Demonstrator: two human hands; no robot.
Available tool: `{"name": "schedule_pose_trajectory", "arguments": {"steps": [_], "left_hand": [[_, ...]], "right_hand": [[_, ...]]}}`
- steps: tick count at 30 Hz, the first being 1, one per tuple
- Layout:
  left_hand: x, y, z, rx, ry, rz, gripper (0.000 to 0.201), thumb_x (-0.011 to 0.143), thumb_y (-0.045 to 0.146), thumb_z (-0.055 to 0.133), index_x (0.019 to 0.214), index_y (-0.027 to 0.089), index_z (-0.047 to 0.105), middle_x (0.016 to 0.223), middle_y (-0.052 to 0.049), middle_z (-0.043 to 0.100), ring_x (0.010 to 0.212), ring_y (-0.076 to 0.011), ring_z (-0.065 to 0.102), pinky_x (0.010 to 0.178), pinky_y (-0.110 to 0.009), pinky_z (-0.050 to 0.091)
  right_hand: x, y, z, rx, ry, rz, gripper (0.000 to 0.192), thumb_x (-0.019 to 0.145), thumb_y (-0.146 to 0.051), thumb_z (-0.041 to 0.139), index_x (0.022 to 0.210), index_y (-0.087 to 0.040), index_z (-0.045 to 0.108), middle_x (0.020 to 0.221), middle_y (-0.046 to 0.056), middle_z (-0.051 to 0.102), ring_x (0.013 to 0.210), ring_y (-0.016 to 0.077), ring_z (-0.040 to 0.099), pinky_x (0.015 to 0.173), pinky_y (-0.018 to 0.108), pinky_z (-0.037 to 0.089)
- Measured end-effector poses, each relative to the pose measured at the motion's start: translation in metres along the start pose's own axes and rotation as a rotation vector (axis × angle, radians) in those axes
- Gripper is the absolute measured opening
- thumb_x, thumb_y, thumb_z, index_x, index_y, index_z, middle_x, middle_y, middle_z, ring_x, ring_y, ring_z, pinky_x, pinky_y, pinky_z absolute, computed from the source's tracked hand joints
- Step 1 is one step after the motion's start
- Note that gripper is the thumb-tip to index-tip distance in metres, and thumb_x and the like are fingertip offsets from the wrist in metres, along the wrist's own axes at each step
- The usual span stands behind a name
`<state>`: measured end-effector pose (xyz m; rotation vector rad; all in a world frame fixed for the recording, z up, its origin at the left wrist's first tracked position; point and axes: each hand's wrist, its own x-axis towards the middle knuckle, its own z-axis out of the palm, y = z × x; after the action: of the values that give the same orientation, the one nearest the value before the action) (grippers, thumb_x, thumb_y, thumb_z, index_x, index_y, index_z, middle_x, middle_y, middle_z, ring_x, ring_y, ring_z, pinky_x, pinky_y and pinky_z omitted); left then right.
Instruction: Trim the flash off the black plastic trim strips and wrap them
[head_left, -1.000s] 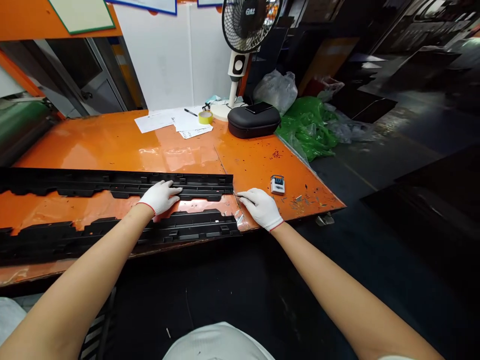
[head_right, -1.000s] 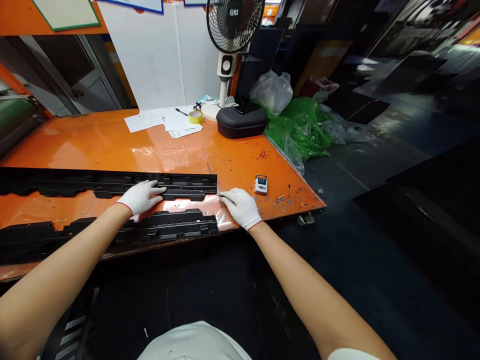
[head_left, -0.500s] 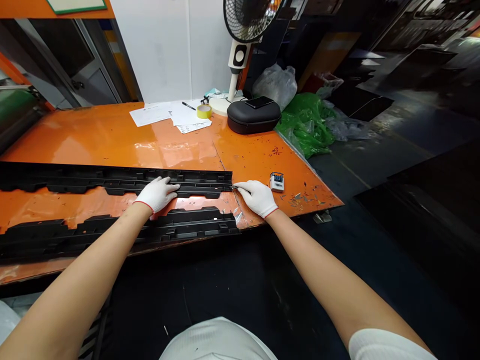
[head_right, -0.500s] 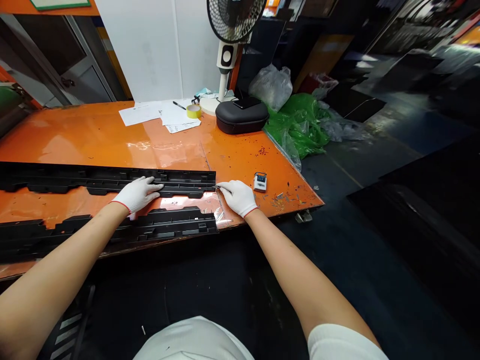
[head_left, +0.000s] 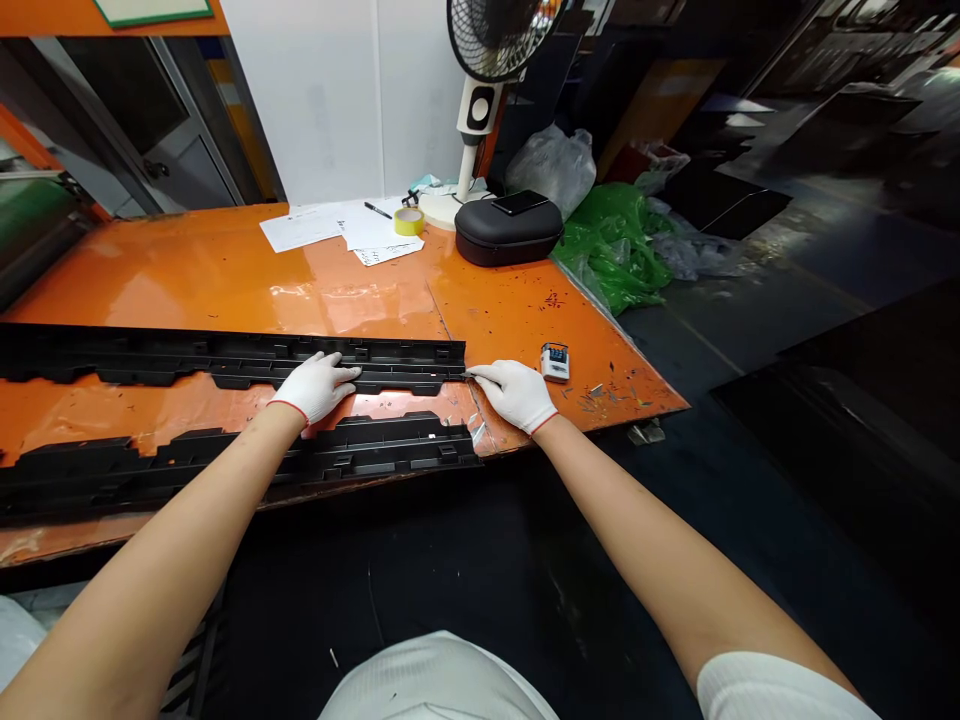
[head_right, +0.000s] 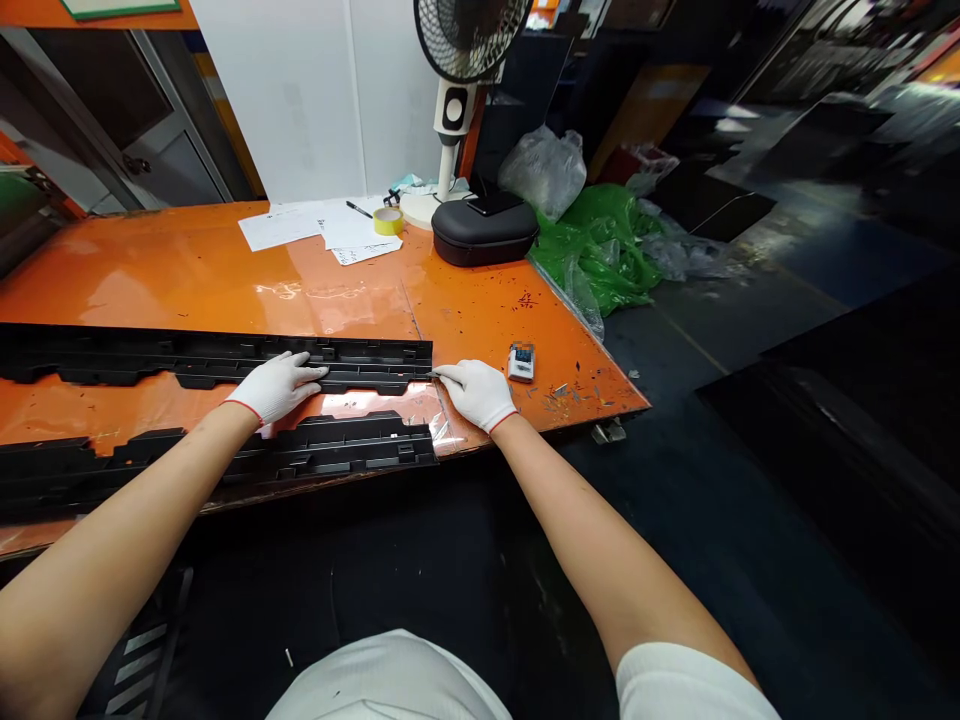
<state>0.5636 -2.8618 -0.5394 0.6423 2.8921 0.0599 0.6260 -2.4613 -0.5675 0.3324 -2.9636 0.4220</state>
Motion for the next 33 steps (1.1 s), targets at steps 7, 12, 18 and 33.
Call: {"name": "schedule_pose_trajectory", "arguments": {"steps": [7, 12, 18, 33], "left_hand": [[-0.001, 0.004, -0.005, 0.020, -0.046, 0.027, 0.051, 0.110, 0.050, 0.047, 0.153, 0.038, 0.071, 0.165, -0.002, 0.061, 0.164, -0.0331, 0.040, 0.137, -0.047, 0.031], [-0.004, 0.013, -0.012, 0.034, -0.070, -0.059, 0.053, 0.110, 0.050, 0.049, 0.156, 0.033, 0.069, 0.175, -0.007, 0.049, 0.165, -0.0402, 0.039, 0.136, -0.051, 0.034], [-0.008, 0.016, -0.015, 0.015, -0.053, -0.065, 0.051, 0.109, 0.048, 0.052, 0.154, 0.032, 0.071, 0.176, -0.008, 0.048, 0.166, -0.0405, 0.038, 0.138, -0.050, 0.031], [-0.157, 0.047, -0.001, 0.048, 0.040, -0.080, 0.092, 0.082, 0.073, 0.082, 0.158, 0.025, 0.062, 0.168, -0.019, 0.055, 0.160, -0.0495, 0.042, 0.129, -0.067, 0.038]], "right_hand": [[-0.002, 0.003, -0.001, -0.034, -0.017, -0.042, 0.037, 0.111, -0.033, 0.053, 0.129, -0.031, 0.085, 0.102, 0.007, 0.080, 0.103, 0.0261, 0.068, 0.081, 0.035, 0.045], [-0.005, 0.003, -0.003, -0.124, -0.041, -0.117, 0.038, 0.111, -0.035, 0.053, 0.132, -0.030, 0.085, 0.102, 0.010, 0.079, 0.099, 0.0269, 0.065, 0.078, 0.036, 0.041], [-0.010, 0.000, -0.001, -0.126, 0.039, -0.146, 0.037, 0.110, -0.037, 0.055, 0.127, -0.029, 0.087, 0.100, 0.011, 0.076, 0.095, 0.0276, 0.061, 0.082, 0.038, 0.042], [-0.013, 0.033, -0.004, -0.013, 0.347, 0.697, 0.055, 0.092, -0.035, 0.069, 0.143, -0.014, 0.072, 0.140, 0.028, 0.062, 0.118, 0.0416, 0.063, 0.105, 0.058, 0.050]]}}
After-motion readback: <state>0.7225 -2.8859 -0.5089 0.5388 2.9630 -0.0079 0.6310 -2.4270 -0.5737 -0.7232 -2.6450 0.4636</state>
